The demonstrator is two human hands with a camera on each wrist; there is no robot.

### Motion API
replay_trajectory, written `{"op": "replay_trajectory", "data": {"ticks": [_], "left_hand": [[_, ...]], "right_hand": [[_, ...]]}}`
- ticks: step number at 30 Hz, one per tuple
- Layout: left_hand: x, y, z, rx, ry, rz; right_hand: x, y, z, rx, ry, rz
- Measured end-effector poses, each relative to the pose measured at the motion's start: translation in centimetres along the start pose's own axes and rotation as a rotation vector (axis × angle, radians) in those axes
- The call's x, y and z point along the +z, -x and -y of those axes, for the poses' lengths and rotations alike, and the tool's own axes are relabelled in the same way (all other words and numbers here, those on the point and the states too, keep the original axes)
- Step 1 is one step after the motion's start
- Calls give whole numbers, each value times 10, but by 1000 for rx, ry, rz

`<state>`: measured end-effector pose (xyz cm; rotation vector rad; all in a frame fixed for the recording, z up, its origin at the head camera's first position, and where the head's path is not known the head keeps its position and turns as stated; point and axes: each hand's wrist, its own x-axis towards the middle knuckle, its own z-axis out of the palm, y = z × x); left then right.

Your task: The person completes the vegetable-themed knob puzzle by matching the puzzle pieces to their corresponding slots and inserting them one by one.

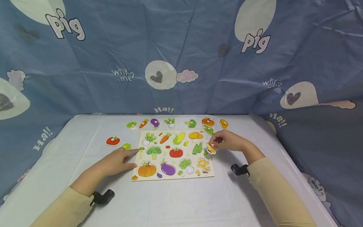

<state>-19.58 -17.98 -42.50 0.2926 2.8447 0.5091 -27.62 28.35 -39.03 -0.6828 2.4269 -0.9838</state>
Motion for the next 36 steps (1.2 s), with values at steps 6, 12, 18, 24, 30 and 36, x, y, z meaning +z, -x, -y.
{"op": "replay_trajectory", "data": {"ticks": [6, 12, 18, 24, 30, 36], "left_hand": [[1, -1, 2, 6, 14, 5], [-1, 0, 0, 7, 21, 10], [-2, 2, -2, 2, 22, 19], [-1, 1, -1, 3, 16, 18], [1, -1, 2, 4, 16, 17], [0, -1, 2, 12, 13, 23]], "right_hand": [[8, -2, 9, -24, 17, 60], [14, -5, 13, -61, 30, 98], [20, -6, 17, -60, 40, 123], [28, -7, 21, -80, 69, 158], [36, -8, 23, -94, 100, 198], [39, -8, 25, -80, 95, 234]]}}
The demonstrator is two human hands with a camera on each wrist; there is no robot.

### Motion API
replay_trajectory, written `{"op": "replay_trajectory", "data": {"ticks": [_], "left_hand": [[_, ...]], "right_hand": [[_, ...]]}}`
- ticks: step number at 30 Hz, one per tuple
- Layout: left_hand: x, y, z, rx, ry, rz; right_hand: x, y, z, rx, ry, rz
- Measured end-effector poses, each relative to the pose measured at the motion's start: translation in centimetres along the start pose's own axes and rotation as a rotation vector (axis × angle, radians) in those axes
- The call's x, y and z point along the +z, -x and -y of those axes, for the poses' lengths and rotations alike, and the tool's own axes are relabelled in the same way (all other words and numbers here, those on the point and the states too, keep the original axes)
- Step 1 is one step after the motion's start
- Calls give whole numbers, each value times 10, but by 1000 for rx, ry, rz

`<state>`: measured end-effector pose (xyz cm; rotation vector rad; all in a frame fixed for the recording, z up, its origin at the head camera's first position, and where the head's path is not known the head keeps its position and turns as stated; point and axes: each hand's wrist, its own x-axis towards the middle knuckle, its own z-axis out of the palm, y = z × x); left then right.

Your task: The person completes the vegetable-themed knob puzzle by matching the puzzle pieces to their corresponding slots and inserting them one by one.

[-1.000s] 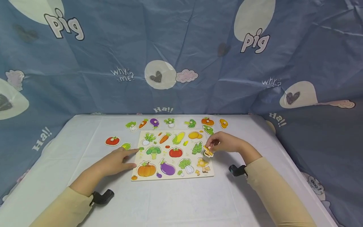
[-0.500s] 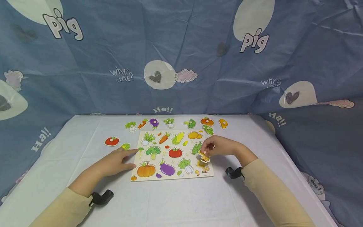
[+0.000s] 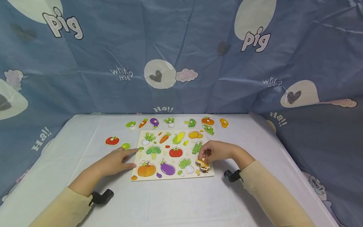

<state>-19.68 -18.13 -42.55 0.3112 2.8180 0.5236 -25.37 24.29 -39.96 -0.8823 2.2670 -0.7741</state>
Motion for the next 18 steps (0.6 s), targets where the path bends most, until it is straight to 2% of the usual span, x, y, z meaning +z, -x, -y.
{"op": "replay_trajectory", "data": {"ticks": [9, 18], "left_hand": [[-2, 0, -2, 9, -1, 1], [-2, 1, -2, -6, -3, 6]], "right_hand": [[6, -2, 2, 53, 37, 30], [10, -4, 1, 17, 48, 43]]}}
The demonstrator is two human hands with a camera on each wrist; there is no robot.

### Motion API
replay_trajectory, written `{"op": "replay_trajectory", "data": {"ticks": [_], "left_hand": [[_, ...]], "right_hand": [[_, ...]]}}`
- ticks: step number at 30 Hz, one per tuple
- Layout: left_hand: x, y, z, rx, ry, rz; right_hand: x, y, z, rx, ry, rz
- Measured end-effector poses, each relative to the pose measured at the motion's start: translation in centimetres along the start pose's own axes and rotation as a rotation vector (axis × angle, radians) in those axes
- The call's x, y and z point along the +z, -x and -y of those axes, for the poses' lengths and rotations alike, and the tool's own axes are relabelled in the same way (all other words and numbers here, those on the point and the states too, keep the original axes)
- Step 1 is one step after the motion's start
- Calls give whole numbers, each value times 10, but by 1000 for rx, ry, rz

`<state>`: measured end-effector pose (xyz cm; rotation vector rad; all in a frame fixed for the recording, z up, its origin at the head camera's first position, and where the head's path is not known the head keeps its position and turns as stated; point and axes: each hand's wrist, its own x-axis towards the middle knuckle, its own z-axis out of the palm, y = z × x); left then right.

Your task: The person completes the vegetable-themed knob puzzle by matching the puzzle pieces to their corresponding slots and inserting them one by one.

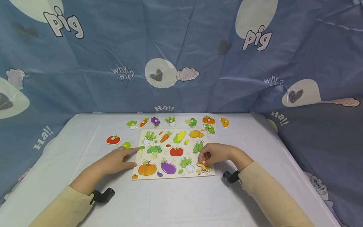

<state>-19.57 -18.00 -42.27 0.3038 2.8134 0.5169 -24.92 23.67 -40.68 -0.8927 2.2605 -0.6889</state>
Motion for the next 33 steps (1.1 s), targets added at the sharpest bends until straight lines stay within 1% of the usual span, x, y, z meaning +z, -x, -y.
{"op": "replay_trajectory", "data": {"ticks": [7, 19, 30, 33], "left_hand": [[1, -2, 1, -5, -5, -6], [3, -2, 2, -6, 4, -5], [3, -2, 2, 3, 9, -7], [3, -2, 3, 1, 7, -10]], "right_hand": [[2, -2, 0, 6, 24, 6], [6, -4, -3, 12, 6, -4], [8, -1, 3, 60, 12, -44], [8, 0, 5, 61, 17, -54]]}}
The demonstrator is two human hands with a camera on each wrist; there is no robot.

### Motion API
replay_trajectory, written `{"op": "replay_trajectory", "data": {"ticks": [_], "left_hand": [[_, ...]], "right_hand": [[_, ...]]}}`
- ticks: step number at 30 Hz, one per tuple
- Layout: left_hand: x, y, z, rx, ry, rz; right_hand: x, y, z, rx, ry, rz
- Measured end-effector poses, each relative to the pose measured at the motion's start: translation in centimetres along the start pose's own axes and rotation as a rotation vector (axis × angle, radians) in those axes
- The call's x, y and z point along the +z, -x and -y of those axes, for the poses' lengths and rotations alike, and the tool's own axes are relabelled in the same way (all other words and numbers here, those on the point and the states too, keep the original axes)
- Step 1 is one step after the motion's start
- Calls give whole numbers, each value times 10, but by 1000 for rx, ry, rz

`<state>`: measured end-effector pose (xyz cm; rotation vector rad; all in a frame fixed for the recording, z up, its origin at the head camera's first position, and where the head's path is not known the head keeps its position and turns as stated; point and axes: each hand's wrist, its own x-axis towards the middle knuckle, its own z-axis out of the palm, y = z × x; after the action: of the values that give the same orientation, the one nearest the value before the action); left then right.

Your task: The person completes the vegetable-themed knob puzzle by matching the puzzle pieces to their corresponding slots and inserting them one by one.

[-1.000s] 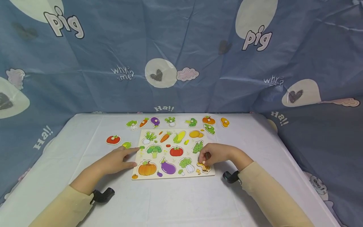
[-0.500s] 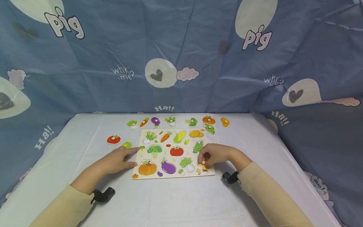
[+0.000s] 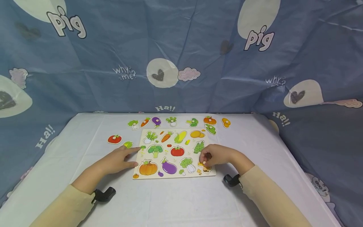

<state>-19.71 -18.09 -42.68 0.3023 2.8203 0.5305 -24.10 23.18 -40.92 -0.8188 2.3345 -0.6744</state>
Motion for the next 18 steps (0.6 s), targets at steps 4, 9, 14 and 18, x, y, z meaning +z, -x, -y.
{"op": "replay_trajectory", "data": {"ticks": [4, 9, 14, 18], "left_hand": [[-1, 0, -1, -9, -4, 1], [-1, 0, -1, -9, -8, 3], [-1, 1, -2, -14, -6, 2], [-1, 2, -3, -16, -10, 2]], "right_hand": [[0, 2, 2, -6, 0, -12], [1, 2, 1, -7, -8, -23], [0, 3, 3, -4, -13, -23], [-1, 5, 2, -5, -17, -25]]}}
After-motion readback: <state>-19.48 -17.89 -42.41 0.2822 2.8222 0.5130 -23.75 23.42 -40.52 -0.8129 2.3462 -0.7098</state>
